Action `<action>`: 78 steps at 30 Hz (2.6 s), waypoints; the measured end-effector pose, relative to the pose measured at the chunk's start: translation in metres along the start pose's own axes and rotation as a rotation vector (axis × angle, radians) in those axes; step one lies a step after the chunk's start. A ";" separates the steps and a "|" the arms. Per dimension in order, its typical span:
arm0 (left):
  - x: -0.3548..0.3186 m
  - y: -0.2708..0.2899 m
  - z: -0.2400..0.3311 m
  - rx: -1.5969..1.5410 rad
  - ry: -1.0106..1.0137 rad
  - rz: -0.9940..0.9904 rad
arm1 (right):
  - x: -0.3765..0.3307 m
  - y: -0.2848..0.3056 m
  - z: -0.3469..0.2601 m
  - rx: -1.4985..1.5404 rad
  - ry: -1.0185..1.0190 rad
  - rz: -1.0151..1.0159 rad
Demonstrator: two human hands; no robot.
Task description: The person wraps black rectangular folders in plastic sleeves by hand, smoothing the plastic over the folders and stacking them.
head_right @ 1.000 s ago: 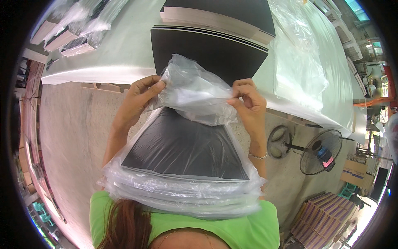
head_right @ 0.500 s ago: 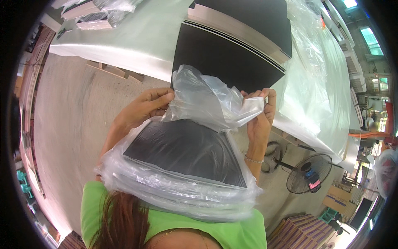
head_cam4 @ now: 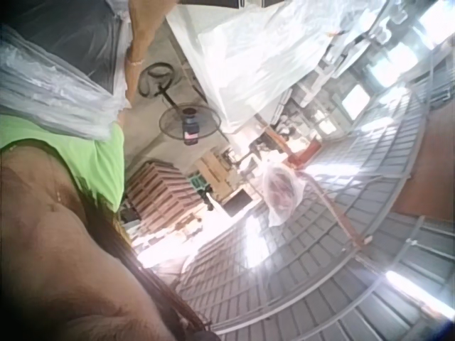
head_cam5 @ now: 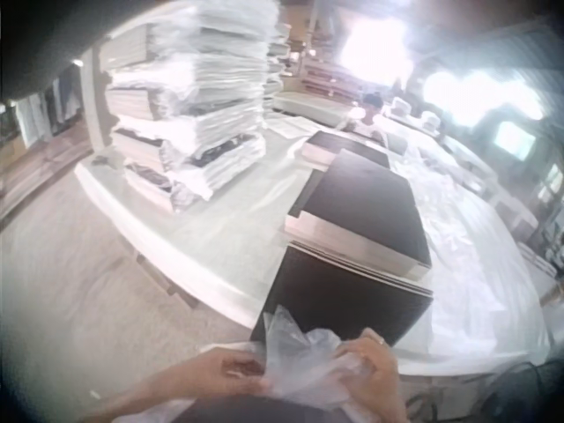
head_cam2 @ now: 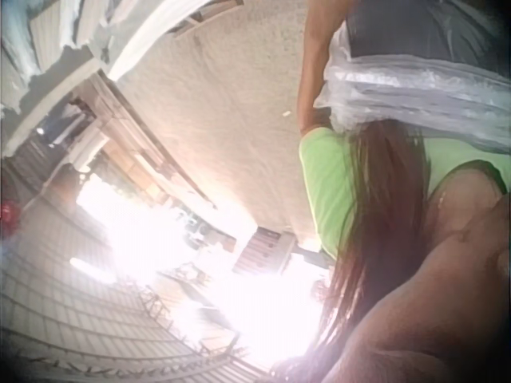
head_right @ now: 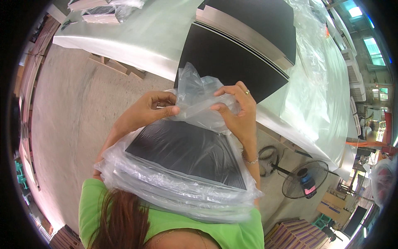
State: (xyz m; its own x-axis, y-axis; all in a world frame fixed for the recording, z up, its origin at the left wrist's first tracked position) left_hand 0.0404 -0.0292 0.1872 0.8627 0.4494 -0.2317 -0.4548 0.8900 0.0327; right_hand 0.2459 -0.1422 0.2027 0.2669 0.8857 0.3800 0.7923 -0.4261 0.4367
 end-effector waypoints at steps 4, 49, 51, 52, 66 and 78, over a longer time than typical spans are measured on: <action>-0.001 0.005 -0.007 -0.026 0.057 0.049 | -0.004 -0.001 0.005 -0.021 -0.033 -0.033; 0.040 -0.021 0.011 -0.411 0.069 -0.249 | -0.052 0.051 -0.004 -0.237 0.037 0.043; 0.040 -0.022 0.013 -0.372 0.058 -0.270 | -0.030 0.022 -0.036 -0.205 0.040 0.016; 0.039 -0.023 0.015 -0.352 0.047 -0.284 | -0.027 0.016 -0.040 -0.205 0.068 0.004; 0.044 -0.027 0.005 -0.412 0.081 -0.258 | -0.012 0.001 -0.024 0.118 0.337 -0.090; 0.052 -0.005 0.046 0.617 -0.755 0.436 | -0.028 0.031 -0.005 0.273 -0.181 0.152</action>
State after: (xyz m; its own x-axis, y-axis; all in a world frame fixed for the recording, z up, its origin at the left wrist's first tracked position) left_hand 0.0977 -0.0064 0.2201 0.6621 0.4813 0.5745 -0.7494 0.4307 0.5029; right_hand 0.2605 -0.1813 0.2097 0.4662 0.8450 0.2622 0.8472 -0.5117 0.1429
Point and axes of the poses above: each hand's wrist, its own x-axis towards the middle knuckle, its own y-axis out of the back of the hand, z = x × y, the point moved 1 cm from there along x, towards the middle knuckle, and after that the axes turned 5 degrees about x, right-handed, at the moved point
